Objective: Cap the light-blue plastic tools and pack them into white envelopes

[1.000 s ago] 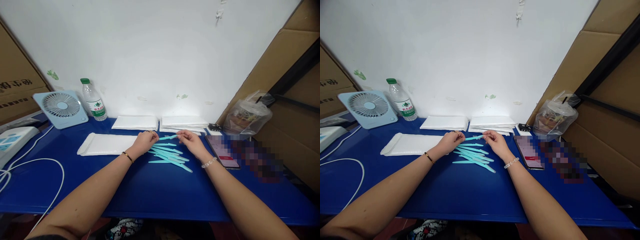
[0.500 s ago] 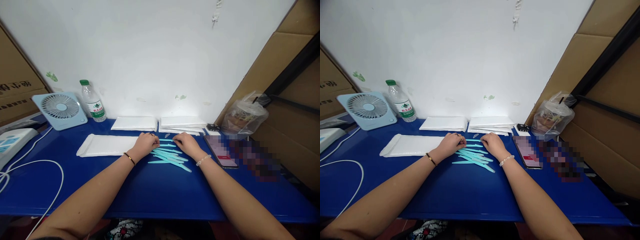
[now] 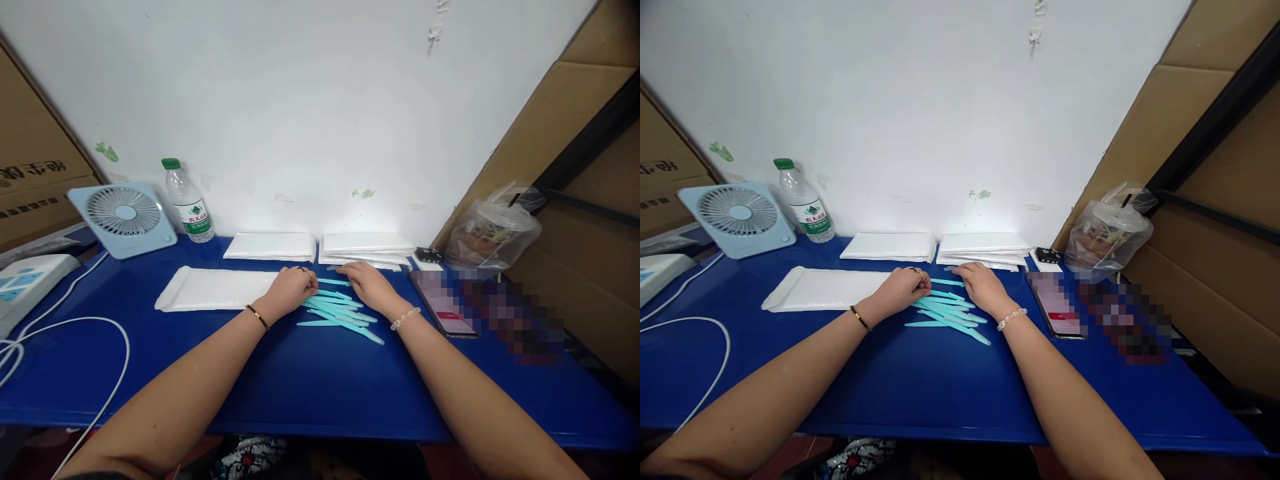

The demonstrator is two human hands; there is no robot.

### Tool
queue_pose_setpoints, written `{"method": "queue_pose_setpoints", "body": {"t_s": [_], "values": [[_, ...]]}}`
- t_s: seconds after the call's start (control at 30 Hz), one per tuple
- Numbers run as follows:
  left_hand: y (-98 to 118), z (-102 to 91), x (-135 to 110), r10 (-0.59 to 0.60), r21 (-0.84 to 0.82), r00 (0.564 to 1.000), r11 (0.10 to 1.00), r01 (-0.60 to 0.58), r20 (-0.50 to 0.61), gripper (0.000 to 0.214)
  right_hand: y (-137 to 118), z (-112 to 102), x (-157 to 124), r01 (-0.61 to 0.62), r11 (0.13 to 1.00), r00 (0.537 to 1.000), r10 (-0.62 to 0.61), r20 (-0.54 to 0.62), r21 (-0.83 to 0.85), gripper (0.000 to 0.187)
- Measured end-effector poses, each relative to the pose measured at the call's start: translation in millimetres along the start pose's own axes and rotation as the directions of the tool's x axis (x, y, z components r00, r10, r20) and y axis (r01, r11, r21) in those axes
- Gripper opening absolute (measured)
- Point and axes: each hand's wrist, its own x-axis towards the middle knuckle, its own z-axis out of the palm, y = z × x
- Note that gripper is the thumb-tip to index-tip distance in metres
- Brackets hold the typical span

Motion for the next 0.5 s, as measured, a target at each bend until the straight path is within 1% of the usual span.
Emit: {"method": "queue_pose_setpoints", "body": {"t_s": [0.07,0.17,0.23,0.33,0.43,0.5], "values": [[0.3,-1.2,-0.4,-0.005,0.005,1.0,1.0,0.005,0.008,0.01,-5.6,2.1,6.3,0.006,1.0,1.0,-0.006,-0.014,-0.001,0.041],[1.5,-4.0,-1.3,-0.015,0.016,1.0,1.0,0.015,0.014,0.01,-9.9,7.4,17.8,-0.015,1.0,0.999,0.016,0.045,-0.02,0.038],[1.7,-5.2,-2.1,-0.012,0.02,1.0,1.0,0.011,0.013,0.01,-9.3,9.0,23.7,-0.051,0.998,0.995,0.054,0.087,-0.041,0.033],[0.2,-4.4,-2.3,-0.006,0.014,1.0,1.0,0.005,0.013,0.01,-6.7,7.0,27.4,-0.116,0.988,0.986,0.126,0.107,-0.099,0.025],[-2.3,-1.1,-1.4,0.0,0.001,1.0,1.0,0.0,0.008,0.011,-5.9,2.1,26.2,-0.194,0.962,0.972,0.216,0.098,-0.192,0.021],[-3.9,0.7,-0.9,0.007,-0.006,1.0,1.0,-0.007,0.0,0.012,-5.5,-2.5,22.9,-0.234,0.953,0.964,0.252,0.078,-0.19,0.018]]}}
